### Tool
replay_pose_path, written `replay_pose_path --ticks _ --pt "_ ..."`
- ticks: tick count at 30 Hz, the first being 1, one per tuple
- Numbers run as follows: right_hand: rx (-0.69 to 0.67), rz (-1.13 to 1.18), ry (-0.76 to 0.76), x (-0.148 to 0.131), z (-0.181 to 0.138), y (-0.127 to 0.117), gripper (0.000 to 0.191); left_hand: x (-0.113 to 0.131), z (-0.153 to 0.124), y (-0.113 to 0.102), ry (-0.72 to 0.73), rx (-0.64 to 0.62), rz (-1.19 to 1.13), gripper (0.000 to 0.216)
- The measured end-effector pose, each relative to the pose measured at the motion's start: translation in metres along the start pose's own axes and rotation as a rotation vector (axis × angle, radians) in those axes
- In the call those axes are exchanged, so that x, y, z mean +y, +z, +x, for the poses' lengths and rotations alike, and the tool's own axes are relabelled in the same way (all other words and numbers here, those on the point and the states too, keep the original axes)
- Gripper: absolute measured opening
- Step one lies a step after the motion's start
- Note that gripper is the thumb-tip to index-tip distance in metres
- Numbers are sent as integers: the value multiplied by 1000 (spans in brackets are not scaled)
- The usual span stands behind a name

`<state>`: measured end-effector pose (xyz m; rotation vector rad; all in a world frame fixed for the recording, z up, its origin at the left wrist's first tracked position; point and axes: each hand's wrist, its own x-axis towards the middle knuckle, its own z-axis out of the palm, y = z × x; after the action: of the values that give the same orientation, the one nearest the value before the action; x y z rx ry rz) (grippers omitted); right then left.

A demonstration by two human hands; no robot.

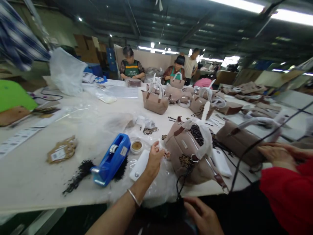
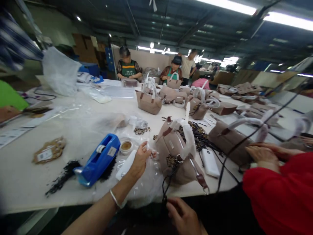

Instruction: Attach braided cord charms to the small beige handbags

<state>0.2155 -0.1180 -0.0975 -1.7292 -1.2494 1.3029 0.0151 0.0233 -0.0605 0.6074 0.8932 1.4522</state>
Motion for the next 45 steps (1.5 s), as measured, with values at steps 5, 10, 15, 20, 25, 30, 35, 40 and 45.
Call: replay_pose_path --ticks 5,10,15,20,25,30,35,40,45 --pt "0 251 -15 -32 11 52 76 -11 -36 -10 -170 -76 -164 50" --pt "-68 216 -114 -59 27 86 45 -18 -50 -20 -226 -52 -145 36" --pt "-4 92 -119 -62 42 95 22 -10 -43 -21 -299 33 -108 42" --pt "74 14 -98 -64 41 91 18 -4 -35 -15 -298 8 -175 27" --pt "-2 130 -25 -75 38 88 13 -2 -28 -8 -304 21 -203 15" --pt "149 -251 -242 -75 41 83 18 -1 -17 -6 -293 53 -179 7" --pt "211 -521 -378 -75 38 79 26 2 -4 -6 -275 88 -185 4" --pt "176 -331 -301 -84 38 79 14 2 2 -9 -298 100 -208 8" --pt "54 -176 -212 -75 45 86 12 0 -1 -9 -309 106 -213 2"
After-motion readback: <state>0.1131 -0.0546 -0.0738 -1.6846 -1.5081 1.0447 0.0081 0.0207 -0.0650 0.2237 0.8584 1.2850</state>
